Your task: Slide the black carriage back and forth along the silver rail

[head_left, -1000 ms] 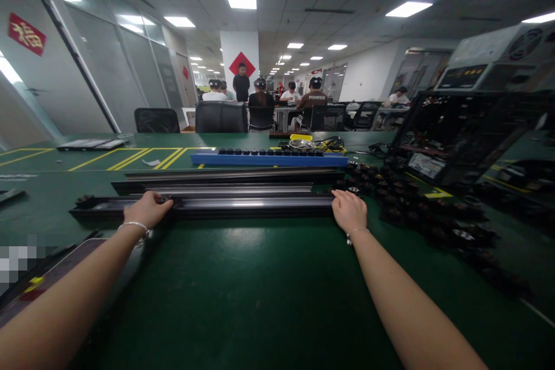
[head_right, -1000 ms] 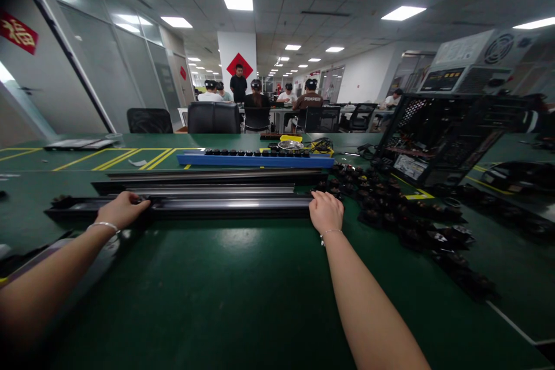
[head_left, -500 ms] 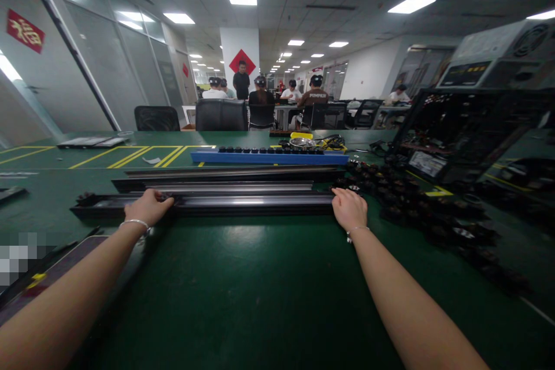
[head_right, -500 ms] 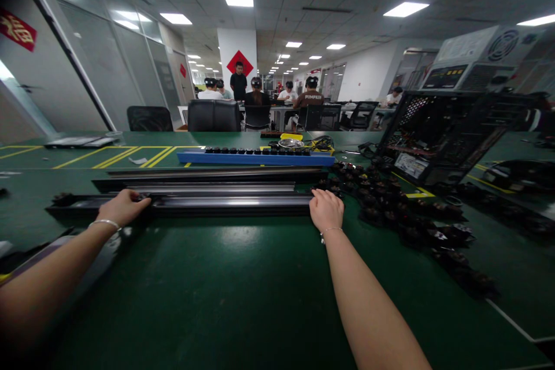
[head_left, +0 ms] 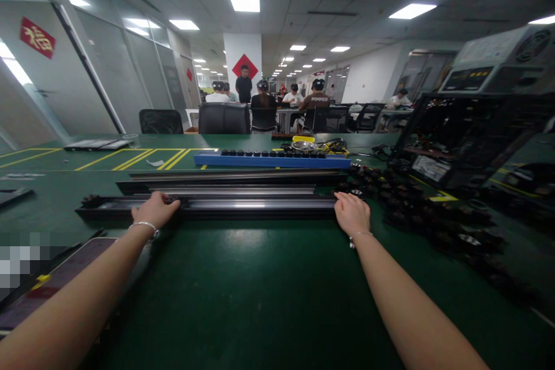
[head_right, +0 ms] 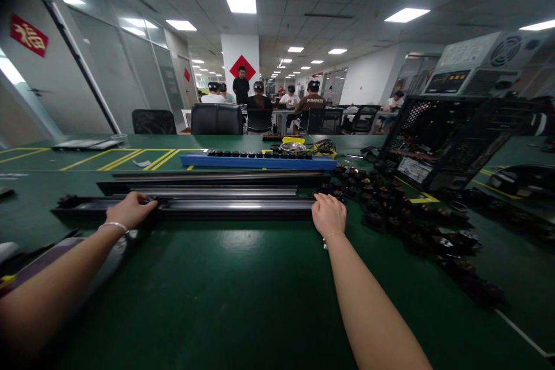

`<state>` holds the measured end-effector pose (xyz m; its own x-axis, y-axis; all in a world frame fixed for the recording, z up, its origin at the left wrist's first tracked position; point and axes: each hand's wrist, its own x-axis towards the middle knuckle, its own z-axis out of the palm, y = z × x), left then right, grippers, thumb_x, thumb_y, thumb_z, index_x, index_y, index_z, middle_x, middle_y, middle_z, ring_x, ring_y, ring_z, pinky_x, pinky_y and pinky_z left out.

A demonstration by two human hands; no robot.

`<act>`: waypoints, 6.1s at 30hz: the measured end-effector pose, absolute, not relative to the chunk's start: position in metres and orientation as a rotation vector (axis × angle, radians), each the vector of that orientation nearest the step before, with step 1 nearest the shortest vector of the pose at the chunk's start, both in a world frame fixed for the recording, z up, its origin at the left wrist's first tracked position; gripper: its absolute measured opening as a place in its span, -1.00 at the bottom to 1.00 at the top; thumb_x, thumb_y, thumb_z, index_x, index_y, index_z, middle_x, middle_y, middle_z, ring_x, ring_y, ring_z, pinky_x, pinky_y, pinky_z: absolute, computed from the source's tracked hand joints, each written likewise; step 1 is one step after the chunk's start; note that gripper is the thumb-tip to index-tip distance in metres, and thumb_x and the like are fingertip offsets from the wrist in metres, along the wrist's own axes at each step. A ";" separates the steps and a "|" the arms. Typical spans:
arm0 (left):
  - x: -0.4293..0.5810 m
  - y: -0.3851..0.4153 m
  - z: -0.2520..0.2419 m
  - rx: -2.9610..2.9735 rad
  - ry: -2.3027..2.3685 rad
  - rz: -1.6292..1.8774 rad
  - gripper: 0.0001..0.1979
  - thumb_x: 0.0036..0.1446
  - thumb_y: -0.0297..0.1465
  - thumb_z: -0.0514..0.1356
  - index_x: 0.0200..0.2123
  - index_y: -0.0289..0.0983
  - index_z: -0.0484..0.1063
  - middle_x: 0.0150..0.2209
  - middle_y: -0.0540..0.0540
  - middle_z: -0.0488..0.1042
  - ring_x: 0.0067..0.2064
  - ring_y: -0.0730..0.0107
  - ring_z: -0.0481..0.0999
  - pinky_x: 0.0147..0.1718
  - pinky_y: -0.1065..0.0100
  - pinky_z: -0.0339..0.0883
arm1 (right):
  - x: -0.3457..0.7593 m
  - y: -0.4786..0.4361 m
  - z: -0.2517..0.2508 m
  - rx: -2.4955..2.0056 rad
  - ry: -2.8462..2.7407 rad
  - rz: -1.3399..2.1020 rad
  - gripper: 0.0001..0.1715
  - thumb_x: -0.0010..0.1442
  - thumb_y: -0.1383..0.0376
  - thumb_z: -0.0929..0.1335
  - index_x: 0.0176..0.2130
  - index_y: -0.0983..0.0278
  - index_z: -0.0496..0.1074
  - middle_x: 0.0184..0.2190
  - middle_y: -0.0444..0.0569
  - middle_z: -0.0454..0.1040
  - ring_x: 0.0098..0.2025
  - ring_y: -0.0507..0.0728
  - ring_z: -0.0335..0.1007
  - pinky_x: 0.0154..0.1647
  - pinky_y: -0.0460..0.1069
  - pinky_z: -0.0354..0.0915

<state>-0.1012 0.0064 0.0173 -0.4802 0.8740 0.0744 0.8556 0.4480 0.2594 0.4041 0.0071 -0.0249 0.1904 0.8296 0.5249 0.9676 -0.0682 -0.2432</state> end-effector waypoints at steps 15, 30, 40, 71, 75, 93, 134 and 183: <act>-0.086 0.006 -0.003 1.523 2.723 0.685 -0.51 0.03 -0.08 -0.06 -0.12 -0.29 0.31 -0.08 -0.34 0.43 0.01 -0.06 0.36 0.09 -0.12 -0.10 | 0.405 0.007 -0.024 -1.939 -1.710 -0.343 -0.52 0.17 0.26 0.09 -0.04 0.18 0.41 0.02 -0.13 0.39 0.09 0.12 0.17 0.09 0.08 0.01; -0.074 0.000 -0.002 1.600 2.699 0.705 -0.53 -0.01 -0.04 -0.01 -0.17 -0.24 0.36 -0.10 -0.27 0.46 0.01 0.00 0.35 0.10 -0.08 -0.09 | 0.407 0.008 -0.026 -1.961 -1.700 -0.370 -0.53 0.18 0.24 0.08 -0.05 0.16 0.41 0.03 -0.16 0.38 0.09 0.09 0.18 0.10 0.07 0.01; -0.070 0.000 -0.004 1.616 2.694 0.765 -0.56 -0.02 -0.07 0.02 -0.20 -0.25 0.36 -0.11 -0.25 0.47 0.00 0.03 0.36 0.10 -0.09 -0.11 | 0.406 0.006 -0.023 -1.995 -1.724 -0.327 -0.51 0.20 0.22 0.08 -0.01 0.15 0.39 0.05 -0.14 0.35 0.11 0.10 0.15 0.14 0.10 0.01; -0.065 0.004 -0.006 1.671 2.581 0.783 -0.56 -0.02 -0.03 0.02 -0.23 -0.25 0.35 -0.14 -0.24 0.49 -0.02 0.00 0.39 0.12 -0.14 -0.21 | 0.400 0.003 -0.017 -2.050 -1.685 -0.190 -0.50 0.22 0.18 0.04 0.02 0.11 0.33 0.10 -0.13 0.29 0.16 0.14 0.06 0.19 0.32 -0.23; -0.060 0.003 -0.006 1.693 2.568 0.787 -0.55 -0.04 -0.02 0.02 -0.24 -0.24 0.36 -0.15 -0.23 0.50 -0.03 0.01 0.40 0.12 -0.13 -0.21 | 0.400 0.004 -0.017 -2.059 -1.694 -0.186 -0.50 0.22 0.18 0.04 0.02 0.11 0.33 0.10 -0.12 0.29 0.16 0.14 0.05 0.19 0.31 -0.24; -0.049 0.002 -0.003 1.743 2.530 0.801 -0.58 -0.05 -0.02 0.04 -0.30 -0.22 0.38 -0.20 -0.19 0.51 -0.05 0.04 0.41 0.11 -0.11 -0.17 | 0.399 0.003 -0.017 -2.063 -1.664 -0.207 -0.51 0.21 0.19 0.05 0.00 0.11 0.35 0.10 -0.13 0.30 0.15 0.13 0.07 0.19 0.29 -0.23; -0.033 -0.001 0.000 1.795 2.449 0.814 -0.57 -0.07 0.02 0.08 -0.27 -0.14 0.44 -0.18 -0.11 0.54 -0.05 0.02 0.41 0.09 -0.09 -0.16 | 0.398 0.004 -0.018 -2.058 -1.664 -0.245 -0.51 0.20 0.19 0.05 -0.01 0.10 0.36 0.07 -0.12 0.32 0.12 0.16 0.10 0.17 0.31 -0.19; -0.019 -0.005 0.002 1.909 2.392 0.826 -0.62 -0.01 -0.05 0.08 -0.21 -0.10 0.49 -0.15 -0.07 0.53 -0.01 0.09 0.37 0.03 0.00 -0.02 | 0.399 0.005 -0.020 -2.036 -1.647 -0.231 -0.51 0.21 0.19 0.04 -0.03 0.11 0.37 0.08 -0.11 0.32 0.13 0.16 0.10 0.17 0.32 -0.21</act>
